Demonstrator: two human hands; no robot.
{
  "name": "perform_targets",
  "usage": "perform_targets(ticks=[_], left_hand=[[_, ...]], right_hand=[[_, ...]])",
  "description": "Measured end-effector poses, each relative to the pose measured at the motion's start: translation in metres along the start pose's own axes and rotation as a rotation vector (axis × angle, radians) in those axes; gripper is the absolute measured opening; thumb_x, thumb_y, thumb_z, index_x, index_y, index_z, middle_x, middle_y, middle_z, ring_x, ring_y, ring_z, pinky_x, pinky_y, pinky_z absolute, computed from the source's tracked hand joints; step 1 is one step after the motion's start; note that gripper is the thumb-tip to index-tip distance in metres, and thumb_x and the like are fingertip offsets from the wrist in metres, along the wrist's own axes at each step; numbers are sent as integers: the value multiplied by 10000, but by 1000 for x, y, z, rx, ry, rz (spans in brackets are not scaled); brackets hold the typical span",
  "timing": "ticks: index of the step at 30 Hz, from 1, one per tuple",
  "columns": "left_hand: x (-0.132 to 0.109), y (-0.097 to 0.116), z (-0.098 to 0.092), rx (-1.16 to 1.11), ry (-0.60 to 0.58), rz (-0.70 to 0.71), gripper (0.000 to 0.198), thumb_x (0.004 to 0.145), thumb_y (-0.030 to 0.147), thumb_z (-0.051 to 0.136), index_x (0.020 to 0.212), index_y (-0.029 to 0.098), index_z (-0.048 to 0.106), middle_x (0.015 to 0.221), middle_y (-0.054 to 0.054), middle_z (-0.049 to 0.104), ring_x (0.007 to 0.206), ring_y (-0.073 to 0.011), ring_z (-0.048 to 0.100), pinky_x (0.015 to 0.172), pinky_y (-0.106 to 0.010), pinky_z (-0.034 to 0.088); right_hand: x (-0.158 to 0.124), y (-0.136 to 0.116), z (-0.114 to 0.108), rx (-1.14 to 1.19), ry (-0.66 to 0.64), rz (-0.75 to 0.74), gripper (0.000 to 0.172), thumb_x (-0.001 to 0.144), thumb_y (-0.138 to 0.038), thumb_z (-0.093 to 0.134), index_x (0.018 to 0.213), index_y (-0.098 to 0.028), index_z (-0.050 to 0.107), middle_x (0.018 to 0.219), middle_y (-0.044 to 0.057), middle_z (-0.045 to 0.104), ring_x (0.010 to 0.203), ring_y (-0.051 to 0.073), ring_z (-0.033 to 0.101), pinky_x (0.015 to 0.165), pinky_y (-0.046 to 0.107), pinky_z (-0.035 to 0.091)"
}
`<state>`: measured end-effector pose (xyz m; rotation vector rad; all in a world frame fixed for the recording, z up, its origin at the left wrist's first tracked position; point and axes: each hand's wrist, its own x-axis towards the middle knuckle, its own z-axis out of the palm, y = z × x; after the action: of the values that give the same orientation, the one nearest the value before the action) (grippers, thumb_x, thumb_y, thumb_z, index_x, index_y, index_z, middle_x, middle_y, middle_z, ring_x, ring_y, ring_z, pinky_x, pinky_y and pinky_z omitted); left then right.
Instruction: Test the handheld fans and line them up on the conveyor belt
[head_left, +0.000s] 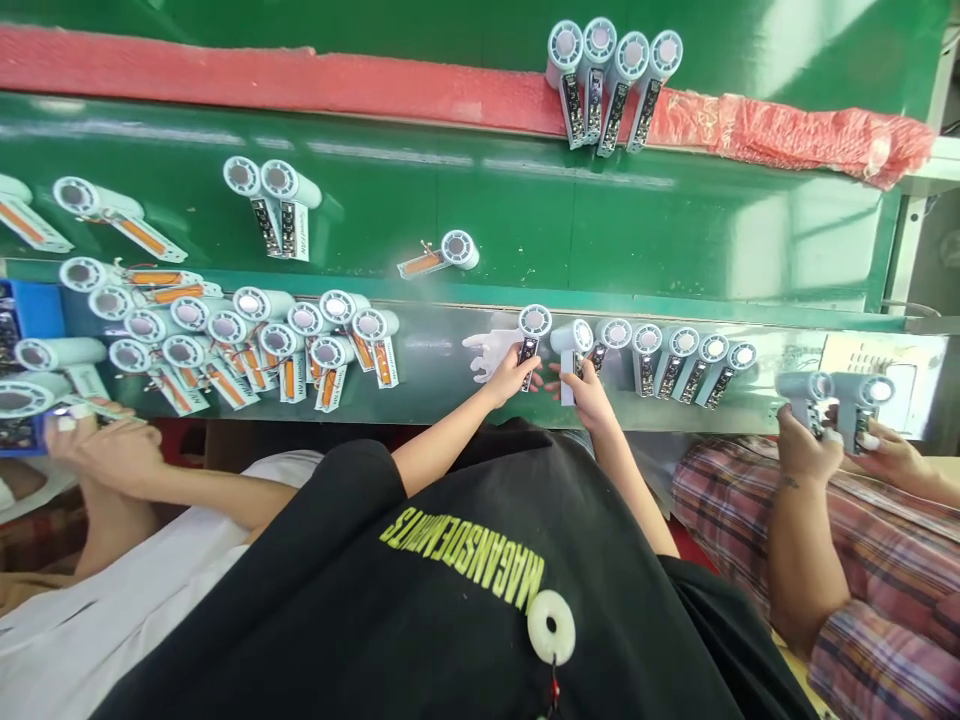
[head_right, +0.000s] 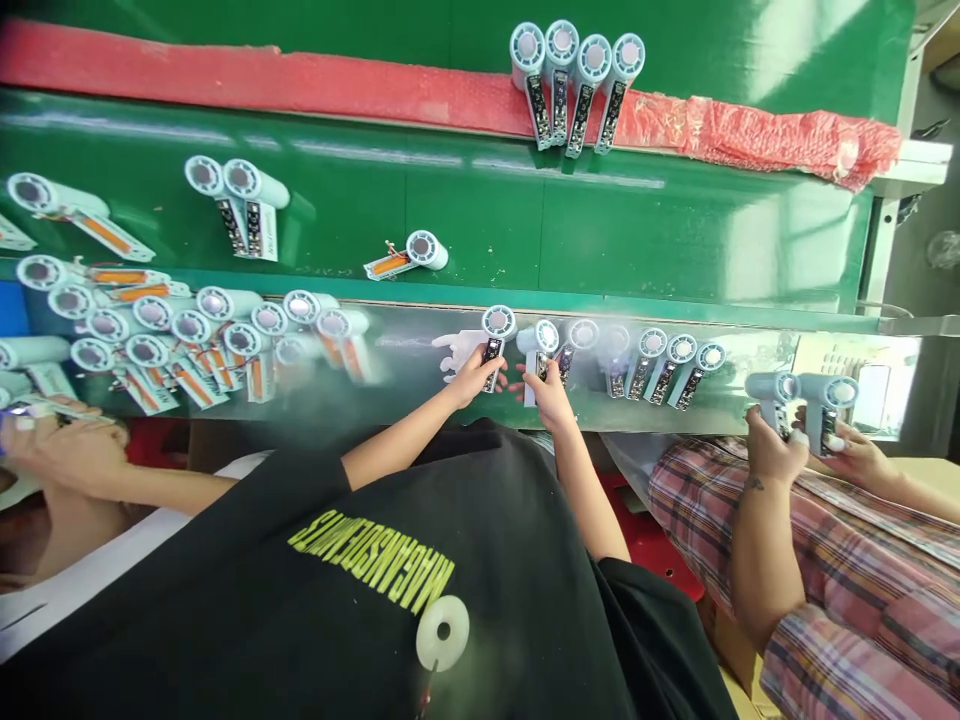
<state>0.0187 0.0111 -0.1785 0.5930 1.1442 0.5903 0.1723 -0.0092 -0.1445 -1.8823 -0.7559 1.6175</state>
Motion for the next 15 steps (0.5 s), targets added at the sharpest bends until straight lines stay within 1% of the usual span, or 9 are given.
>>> perform_targets(ticks=[2, 4, 6, 8, 10, 12, 15], left_hand=[[-11, 8, 3, -18, -34, 41, 396, 838, 391, 616, 1084, 214, 361, 848, 27, 540, 532, -99, 579, 476, -245, 453], [-25, 15, 11, -39, -60, 99, 425, 822, 431, 631, 1078, 224, 362, 838, 43, 533, 475, -73, 529, 447, -232, 421], [-40, 22, 23, -56, -75, 154, 451, 817, 466, 640, 1087, 232, 364, 822, 50, 528, 444, -63, 491, 435, -235, 404], [-55, 29, 38, -69, -81, 219, 464, 821, 481, 648, 1095, 232, 369, 804, 49, 526, 437, -67, 483, 437, -247, 399], [-71, 37, 52, -78, -73, 286, 462, 824, 487, 657, 1082, 230, 373, 808, 45, 521, 439, -69, 478, 440, -256, 397], [-85, 44, 65, -76, -52, 336, 458, 824, 495, 660, 1062, 230, 374, 822, 40, 515, 459, -71, 484, 446, -257, 402], [-104, 53, 80, -65, -30, 362, 469, 826, 492, 660, 1080, 226, 368, 816, 37, 503, 500, -79, 497, 472, -252, 418]], right_hand=[[-19, 1, -9, 105, -50, -21, 277, 839, -458, 514, 987, -255, 398, 951, 11, 628, 642, 149, 604, 555, 306, 523], [-36, -2, -17, 252, -131, -53, 358, 872, -584, 443, 1019, -258, 436, 1003, 21, 623, 681, 151, 617, 550, 293, 511], [-50, -8, -26, 406, -239, -75, 454, 876, -656, 404, 1082, -259, 483, 1032, 34, 621, 760, 176, 636, 576, 302, 517], [-62, -16, -35, 529, -334, -86, 477, 863, -652, 450, 1145, -271, 500, 1053, 40, 623, 831, 206, 642, 611, 326, 533], [-74, -25, -42, 603, -386, -99, 447, 855, -598, 509, 1190, -303, 481, 1090, 34, 622, 888, 226, 641, 643, 355, 548], [-85, -32, -48, 652, -421, -114, 422, 845, -530, 561, 1205, -335, 457, 1129, 23, 614, 938, 239, 637, 673, 381, 556], [-100, -37, -55, 673, -449, -140, 442, 817, -462, 617, 1207, -349, 442, 1164, 16, 602, 989, 254, 631, 704, 413, 564]])
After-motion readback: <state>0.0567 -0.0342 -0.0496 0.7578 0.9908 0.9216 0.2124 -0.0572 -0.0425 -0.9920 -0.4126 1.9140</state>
